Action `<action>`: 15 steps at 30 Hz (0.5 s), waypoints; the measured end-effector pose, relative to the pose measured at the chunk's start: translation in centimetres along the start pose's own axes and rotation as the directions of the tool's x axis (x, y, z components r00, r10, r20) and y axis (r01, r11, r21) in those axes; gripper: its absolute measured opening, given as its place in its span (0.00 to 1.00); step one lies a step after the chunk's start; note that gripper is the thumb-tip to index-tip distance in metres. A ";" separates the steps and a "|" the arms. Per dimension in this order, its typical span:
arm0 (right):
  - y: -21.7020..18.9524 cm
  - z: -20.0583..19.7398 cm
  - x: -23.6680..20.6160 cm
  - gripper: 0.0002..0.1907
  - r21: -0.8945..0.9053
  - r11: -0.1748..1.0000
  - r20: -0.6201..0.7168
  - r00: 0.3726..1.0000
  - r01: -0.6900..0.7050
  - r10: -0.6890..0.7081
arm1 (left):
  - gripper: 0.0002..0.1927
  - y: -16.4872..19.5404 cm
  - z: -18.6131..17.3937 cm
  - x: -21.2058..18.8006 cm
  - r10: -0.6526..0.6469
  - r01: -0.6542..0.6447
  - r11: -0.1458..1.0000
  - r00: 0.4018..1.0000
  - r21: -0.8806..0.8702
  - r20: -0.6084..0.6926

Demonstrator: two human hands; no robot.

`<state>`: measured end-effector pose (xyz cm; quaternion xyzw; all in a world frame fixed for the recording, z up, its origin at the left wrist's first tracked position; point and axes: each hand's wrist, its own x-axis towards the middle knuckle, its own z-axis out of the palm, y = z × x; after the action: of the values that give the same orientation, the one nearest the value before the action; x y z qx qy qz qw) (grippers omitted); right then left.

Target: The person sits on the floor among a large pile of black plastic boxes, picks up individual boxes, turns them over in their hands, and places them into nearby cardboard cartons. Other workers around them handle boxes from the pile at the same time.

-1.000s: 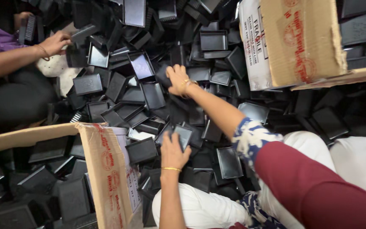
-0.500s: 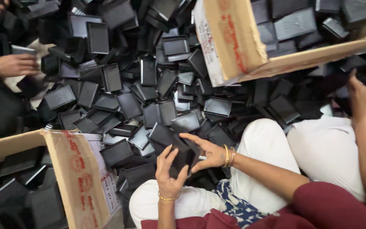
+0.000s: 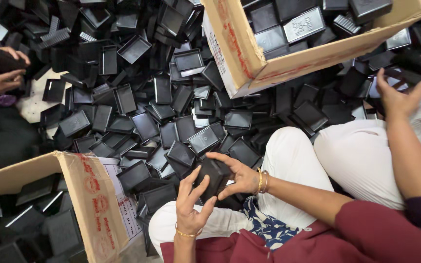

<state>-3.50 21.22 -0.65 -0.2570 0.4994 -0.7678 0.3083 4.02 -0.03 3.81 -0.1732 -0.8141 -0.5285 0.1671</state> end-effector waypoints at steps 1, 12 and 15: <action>0.0 0.1 0.1 0.55 0.069 0.998 -0.033 0.999 0.006 -0.003 | 0.32 0.1 0.0 0.1 0.006 -0.006 1.000 0.999 0.009 0.032; -9.0 -5.9 0.2 0.23 -0.820 0.542 -0.071 0.906 0.185 -0.416 | 0.28 -2.5 4.0 -0.3 -0.098 0.099 0.982 0.995 -0.161 0.015; -14.9 -7.8 -0.2 0.14 -0.734 0.679 -0.635 0.390 -0.035 -0.667 | 0.36 -5.6 3.8 0.2 -0.159 0.138 0.982 0.973 -0.130 -0.168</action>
<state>-12.05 30.78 10.21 -0.0120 0.7470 -0.6079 -0.2689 0.92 1.32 -2.02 -0.0735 -0.7741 -0.5998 0.1887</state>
